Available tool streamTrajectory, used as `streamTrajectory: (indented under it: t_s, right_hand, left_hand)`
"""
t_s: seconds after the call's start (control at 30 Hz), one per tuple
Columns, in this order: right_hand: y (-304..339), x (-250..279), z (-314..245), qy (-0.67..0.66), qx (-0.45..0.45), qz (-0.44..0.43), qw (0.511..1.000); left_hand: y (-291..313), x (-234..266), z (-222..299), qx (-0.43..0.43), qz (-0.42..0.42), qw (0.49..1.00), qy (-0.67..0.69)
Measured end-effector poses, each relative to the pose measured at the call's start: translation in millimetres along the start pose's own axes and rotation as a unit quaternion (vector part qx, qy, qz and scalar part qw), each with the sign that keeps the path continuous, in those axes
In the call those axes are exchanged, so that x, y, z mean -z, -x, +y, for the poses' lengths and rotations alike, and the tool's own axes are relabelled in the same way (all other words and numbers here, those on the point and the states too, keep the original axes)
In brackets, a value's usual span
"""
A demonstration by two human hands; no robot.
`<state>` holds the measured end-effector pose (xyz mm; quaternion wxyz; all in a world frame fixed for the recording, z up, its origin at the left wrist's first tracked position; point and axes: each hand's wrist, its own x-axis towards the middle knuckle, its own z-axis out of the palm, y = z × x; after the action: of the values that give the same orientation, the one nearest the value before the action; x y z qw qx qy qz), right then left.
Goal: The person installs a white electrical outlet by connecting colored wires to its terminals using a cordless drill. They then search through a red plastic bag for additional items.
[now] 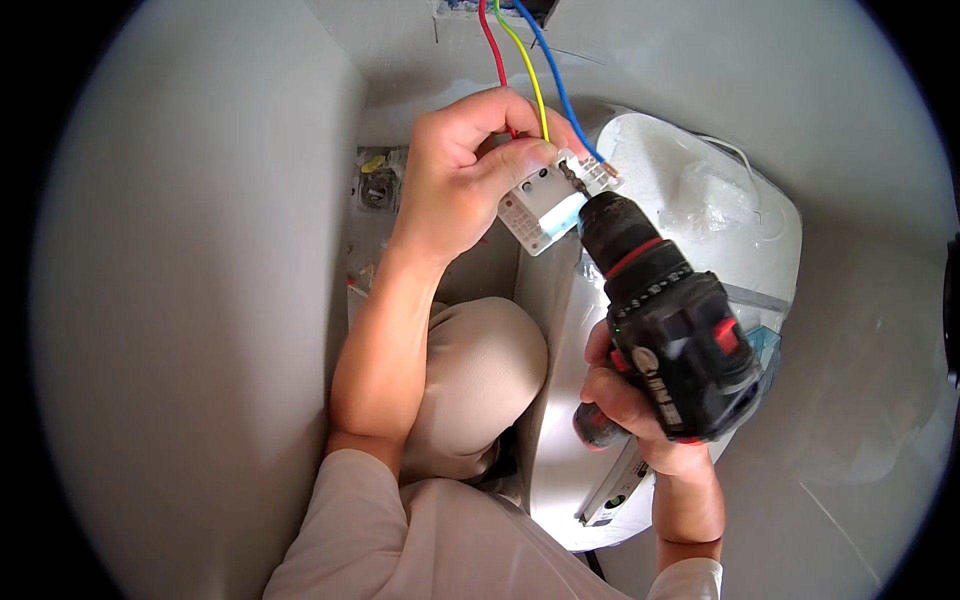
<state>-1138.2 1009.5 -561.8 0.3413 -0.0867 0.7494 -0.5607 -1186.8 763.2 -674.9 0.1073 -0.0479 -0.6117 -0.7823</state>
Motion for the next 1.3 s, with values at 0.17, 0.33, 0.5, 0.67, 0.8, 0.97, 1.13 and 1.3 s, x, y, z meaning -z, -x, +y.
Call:
streamTrajectory:
  t_s: [0.17,0.33,0.5,0.67,0.8,0.97,1.13,1.3]
  right_hand:
    - [7,-3,-2,-0.196,-0.017,0.018,0.98]
    - [70,-10,2,-0.157,-0.073,0.067,0.983]
    - [97,-30,29,0.182,-0.063,0.061,0.979]
    - [93,-63,40,0.315,-0.108,0.124,0.935]
    - [92,-66,52,0.376,-0.078,0.199,0.902]
    - [87,-60,48,0.466,-0.11,0.184,0.859]
    - [81,-12,-1,0.454,0.007,0.136,0.881]
    - [0,0,-28,0.199,0.03,0.108,0.974]
  left_hand:
    - [0,0,5,-0.014,-0.029,0.996,0.078]
    - [5,3,14,-0.053,0.024,0.995,0.076]
    - [5,-16,19,0.025,0.108,0.992,0.068]
    - [9,-15,17,0.029,0.146,0.988,0.043]
    - [6,-24,15,0.026,0.173,0.984,0.039]
    - [10,-26,38,0.051,0.159,0.986,-0.004]
    - [12,-35,45,0.029,0.187,0.958,-0.214]
    - [10,-40,52,0.021,0.176,0.975,-0.132]
